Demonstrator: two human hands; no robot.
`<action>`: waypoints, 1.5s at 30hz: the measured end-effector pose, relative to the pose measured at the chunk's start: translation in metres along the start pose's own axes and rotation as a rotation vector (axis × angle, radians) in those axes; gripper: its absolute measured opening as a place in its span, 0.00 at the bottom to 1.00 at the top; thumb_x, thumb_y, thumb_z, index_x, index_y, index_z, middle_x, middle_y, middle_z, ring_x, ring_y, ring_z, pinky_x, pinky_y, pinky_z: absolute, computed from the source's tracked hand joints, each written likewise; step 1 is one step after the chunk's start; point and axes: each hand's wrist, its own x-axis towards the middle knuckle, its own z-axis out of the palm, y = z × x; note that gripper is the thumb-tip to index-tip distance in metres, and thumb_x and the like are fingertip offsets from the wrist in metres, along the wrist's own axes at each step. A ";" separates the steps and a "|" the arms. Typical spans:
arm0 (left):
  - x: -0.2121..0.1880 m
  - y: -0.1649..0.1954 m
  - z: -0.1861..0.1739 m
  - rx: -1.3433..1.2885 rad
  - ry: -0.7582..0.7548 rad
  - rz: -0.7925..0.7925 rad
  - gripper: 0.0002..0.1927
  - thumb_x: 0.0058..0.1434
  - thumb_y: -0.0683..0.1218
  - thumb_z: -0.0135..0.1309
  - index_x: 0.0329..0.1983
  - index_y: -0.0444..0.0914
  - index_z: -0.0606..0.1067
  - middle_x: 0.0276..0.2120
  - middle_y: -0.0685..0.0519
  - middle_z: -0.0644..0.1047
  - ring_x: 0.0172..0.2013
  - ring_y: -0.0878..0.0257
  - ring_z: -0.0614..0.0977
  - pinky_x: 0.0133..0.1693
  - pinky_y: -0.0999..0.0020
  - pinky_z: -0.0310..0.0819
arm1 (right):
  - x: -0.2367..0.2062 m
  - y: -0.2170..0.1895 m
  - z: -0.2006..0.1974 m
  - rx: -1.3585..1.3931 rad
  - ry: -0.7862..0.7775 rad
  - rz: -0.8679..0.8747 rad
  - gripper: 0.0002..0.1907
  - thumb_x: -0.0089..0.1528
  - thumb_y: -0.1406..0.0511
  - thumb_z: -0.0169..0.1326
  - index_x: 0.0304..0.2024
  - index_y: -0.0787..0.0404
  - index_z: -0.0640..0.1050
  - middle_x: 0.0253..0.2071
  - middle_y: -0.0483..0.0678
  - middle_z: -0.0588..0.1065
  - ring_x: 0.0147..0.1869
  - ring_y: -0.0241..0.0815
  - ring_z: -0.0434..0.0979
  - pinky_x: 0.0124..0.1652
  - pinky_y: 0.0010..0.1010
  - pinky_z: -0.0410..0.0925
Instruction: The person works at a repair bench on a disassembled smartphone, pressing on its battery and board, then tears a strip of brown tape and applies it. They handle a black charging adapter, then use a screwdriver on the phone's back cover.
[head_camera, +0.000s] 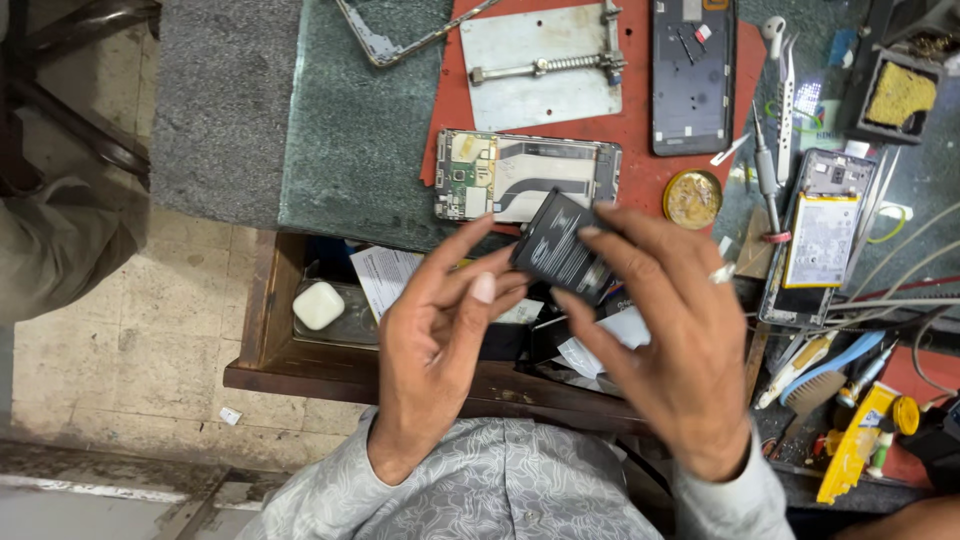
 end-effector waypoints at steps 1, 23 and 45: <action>-0.001 0.001 -0.004 0.149 0.044 0.055 0.23 0.73 0.45 0.47 0.70 0.35 0.66 0.59 0.42 0.79 0.55 0.58 0.85 0.57 0.65 0.82 | 0.006 0.005 -0.001 0.004 -0.019 -0.022 0.27 0.54 0.68 0.70 0.55 0.65 0.77 0.59 0.54 0.75 0.61 0.55 0.75 0.58 0.42 0.69; 0.057 0.038 -0.057 1.317 -0.136 0.781 0.24 0.62 0.48 0.70 0.60 0.36 0.78 0.59 0.54 0.74 0.61 0.55 0.71 0.59 0.57 0.67 | 0.067 0.043 0.008 0.151 -0.264 -0.183 0.26 0.57 0.64 0.68 0.56 0.63 0.79 0.63 0.51 0.75 0.66 0.52 0.72 0.62 0.41 0.67; 0.073 0.049 -0.049 1.335 -0.171 0.795 0.23 0.63 0.49 0.69 0.60 0.38 0.80 0.58 0.55 0.73 0.59 0.56 0.69 0.59 0.57 0.65 | 0.063 0.030 0.008 0.021 -0.217 -0.224 0.24 0.59 0.67 0.66 0.58 0.59 0.79 0.60 0.50 0.74 0.61 0.54 0.72 0.58 0.43 0.68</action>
